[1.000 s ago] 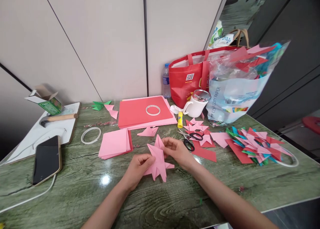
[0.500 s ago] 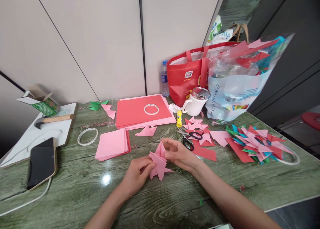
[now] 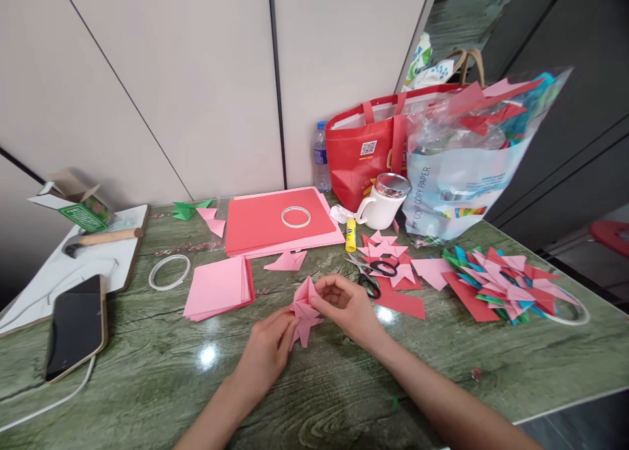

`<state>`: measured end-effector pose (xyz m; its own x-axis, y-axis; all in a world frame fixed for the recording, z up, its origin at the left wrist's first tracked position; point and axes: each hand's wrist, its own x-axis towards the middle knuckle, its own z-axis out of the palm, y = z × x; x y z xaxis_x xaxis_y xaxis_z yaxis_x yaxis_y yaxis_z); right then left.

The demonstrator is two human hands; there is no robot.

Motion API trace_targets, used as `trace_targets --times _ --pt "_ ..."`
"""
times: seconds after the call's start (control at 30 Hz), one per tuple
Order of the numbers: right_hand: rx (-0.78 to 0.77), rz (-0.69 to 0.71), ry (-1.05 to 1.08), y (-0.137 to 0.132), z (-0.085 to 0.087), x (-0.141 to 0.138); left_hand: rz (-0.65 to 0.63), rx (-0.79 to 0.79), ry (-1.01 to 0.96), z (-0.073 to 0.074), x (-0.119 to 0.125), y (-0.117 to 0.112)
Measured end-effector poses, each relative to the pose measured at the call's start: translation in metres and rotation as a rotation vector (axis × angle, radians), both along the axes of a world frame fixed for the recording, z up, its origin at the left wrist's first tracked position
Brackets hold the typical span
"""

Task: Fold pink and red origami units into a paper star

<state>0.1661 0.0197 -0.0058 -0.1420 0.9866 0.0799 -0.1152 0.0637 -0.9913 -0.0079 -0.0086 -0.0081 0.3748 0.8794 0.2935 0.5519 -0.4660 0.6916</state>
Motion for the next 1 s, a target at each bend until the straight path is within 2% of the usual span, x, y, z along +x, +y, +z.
trace_targets --times 0.13,0.3,0.4,0.53,0.73,1.0 --pt "-0.003 0.05 -0.062 0.0 0.002 0.001 -0.026 -0.023 0.006 0.003 0.0 0.0" --pt "0.059 0.026 -0.185 0.002 0.003 0.006 -0.071 0.0 0.028 0.005 0.001 -0.001" --pt "0.047 0.031 -0.131 0.004 0.005 0.008 -0.119 -0.01 0.045 0.005 0.0 -0.002" --pt "-0.019 0.141 -0.003 0.008 0.007 0.013 -0.163 -0.019 0.063 0.006 -0.001 -0.003" --pt "-0.046 0.195 -0.012 0.011 0.005 0.017 -0.197 -0.049 0.12 0.009 0.002 -0.004" --pt "-0.034 0.14 0.008 0.01 0.001 0.015 -0.228 -0.135 0.059 0.011 0.002 -0.005"
